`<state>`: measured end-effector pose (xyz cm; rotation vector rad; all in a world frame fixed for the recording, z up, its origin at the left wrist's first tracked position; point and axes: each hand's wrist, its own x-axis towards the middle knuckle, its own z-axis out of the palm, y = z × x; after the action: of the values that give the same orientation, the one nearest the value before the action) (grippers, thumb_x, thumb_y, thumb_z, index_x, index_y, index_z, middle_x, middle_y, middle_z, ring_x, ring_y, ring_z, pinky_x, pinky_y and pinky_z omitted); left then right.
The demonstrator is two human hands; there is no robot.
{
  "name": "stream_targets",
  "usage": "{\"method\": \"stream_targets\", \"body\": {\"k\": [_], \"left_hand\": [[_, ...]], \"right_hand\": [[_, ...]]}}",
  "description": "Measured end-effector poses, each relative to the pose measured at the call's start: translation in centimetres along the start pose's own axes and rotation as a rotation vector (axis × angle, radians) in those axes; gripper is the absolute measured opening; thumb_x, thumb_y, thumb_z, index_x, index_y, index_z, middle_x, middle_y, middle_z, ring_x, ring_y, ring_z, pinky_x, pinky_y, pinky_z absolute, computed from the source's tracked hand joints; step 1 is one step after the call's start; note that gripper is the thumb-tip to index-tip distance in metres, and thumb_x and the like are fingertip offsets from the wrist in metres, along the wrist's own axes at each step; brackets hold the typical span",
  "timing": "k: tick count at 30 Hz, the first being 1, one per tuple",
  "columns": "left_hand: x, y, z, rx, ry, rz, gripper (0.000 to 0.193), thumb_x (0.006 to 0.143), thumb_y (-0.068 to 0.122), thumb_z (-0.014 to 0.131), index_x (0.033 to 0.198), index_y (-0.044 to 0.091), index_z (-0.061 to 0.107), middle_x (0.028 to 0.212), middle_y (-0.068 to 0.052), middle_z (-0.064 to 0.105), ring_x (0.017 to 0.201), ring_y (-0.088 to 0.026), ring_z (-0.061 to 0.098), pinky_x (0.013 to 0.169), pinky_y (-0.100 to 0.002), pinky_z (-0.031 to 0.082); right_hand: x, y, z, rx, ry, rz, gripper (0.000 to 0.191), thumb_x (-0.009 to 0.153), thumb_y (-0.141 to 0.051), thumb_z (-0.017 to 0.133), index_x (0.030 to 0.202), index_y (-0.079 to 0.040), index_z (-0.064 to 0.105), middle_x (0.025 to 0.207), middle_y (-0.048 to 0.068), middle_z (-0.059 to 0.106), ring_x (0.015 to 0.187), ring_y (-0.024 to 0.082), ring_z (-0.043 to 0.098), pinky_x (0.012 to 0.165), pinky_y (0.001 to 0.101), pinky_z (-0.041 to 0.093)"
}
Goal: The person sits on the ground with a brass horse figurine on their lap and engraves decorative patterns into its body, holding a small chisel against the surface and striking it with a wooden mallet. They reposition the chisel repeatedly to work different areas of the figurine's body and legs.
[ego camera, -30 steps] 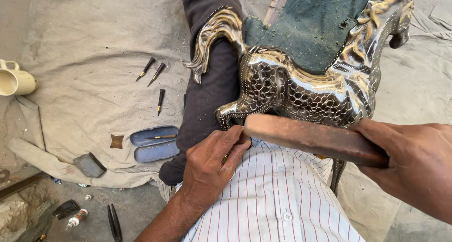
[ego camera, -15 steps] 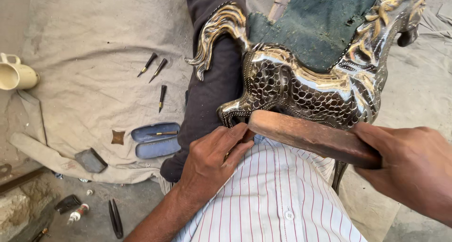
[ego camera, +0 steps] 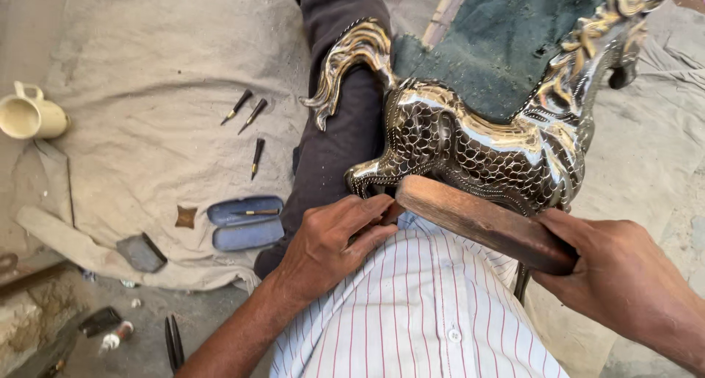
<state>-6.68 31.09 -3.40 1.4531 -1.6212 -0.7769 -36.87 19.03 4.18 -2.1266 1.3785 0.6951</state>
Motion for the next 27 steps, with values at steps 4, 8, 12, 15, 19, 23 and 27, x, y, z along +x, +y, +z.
{"method": "stream_targets", "body": {"k": [4,8,12,15,19,23,27], "left_hand": [[-0.4,-0.1,-0.5,-0.024,0.0,0.054,0.038,0.09,0.016,0.081,0.121,0.001,0.066,0.093,-0.01,0.071,0.082,-0.022,0.073,0.068,-0.034,0.061],[-0.8,-0.3,-0.7,-0.023,-0.071,0.12,0.031,0.093,0.014,0.079,0.12,0.003,0.067,0.088,-0.007,0.069,0.081,-0.02,0.073,0.07,-0.034,0.062],[-0.6,-0.9,-1.3,-0.063,-0.127,0.074,0.03,0.091,0.015,0.08,0.118,0.006,0.069,0.083,-0.006,0.068,0.074,-0.02,0.072,0.066,-0.034,0.06],[-0.3,-1.4,-1.7,-0.112,-0.134,0.093,0.037,0.089,0.017,0.08,0.122,0.004,0.067,0.086,-0.007,0.069,0.076,-0.021,0.072,0.066,-0.036,0.059],[-0.3,-2.2,-2.0,-0.157,-0.146,0.134,0.038,0.09,0.017,0.08,0.125,0.006,0.067,0.09,-0.006,0.071,0.078,-0.02,0.073,0.067,-0.035,0.06],[-0.4,-2.9,-2.3,-0.161,-0.189,0.229,0.04,0.091,0.018,0.08,0.127,0.008,0.066,0.09,-0.005,0.071,0.078,-0.021,0.073,0.067,-0.035,0.06],[-0.4,-3.4,-3.0,-0.209,-0.182,0.253,0.04,0.092,0.017,0.079,0.129,0.008,0.065,0.092,-0.005,0.07,0.08,-0.021,0.073,0.067,-0.034,0.059]], "right_hand": [[-1.3,-0.6,0.0,0.106,0.129,0.229,0.036,0.077,-0.026,0.093,0.096,-0.006,0.07,0.072,0.012,0.068,0.062,0.025,0.069,0.062,0.0365,0.059],[-2.0,0.5,0.5,0.216,0.177,0.061,0.043,0.064,-0.018,0.089,0.102,-0.01,0.071,0.071,0.01,0.073,0.064,0.019,0.071,0.061,0.0344,0.059],[-2.1,0.6,1.2,0.33,0.294,0.091,0.035,0.071,-0.018,0.088,0.097,-0.005,0.069,0.074,0.009,0.07,0.066,0.019,0.071,0.062,0.0327,0.06],[-2.1,-0.4,1.3,-0.167,-0.036,0.131,0.038,0.072,-0.021,0.092,0.1,-0.009,0.071,0.076,0.008,0.077,0.066,0.017,0.075,0.066,0.0312,0.062],[-3.3,-2.4,1.6,0.359,0.506,-0.1,0.029,0.075,-0.018,0.086,0.096,-0.008,0.07,0.076,0.009,0.072,0.064,0.015,0.071,0.061,0.0339,0.06],[-3.8,-2.3,2.0,-0.143,0.192,0.091,0.024,0.078,-0.024,0.089,0.091,-0.013,0.073,0.075,0.002,0.073,0.062,0.014,0.071,0.061,0.0313,0.058],[-4.0,-0.8,2.7,0.142,0.336,0.059,0.038,0.065,-0.016,0.093,0.098,-0.005,0.076,0.066,0.006,0.071,0.058,0.015,0.066,0.056,0.0302,0.056]]}}
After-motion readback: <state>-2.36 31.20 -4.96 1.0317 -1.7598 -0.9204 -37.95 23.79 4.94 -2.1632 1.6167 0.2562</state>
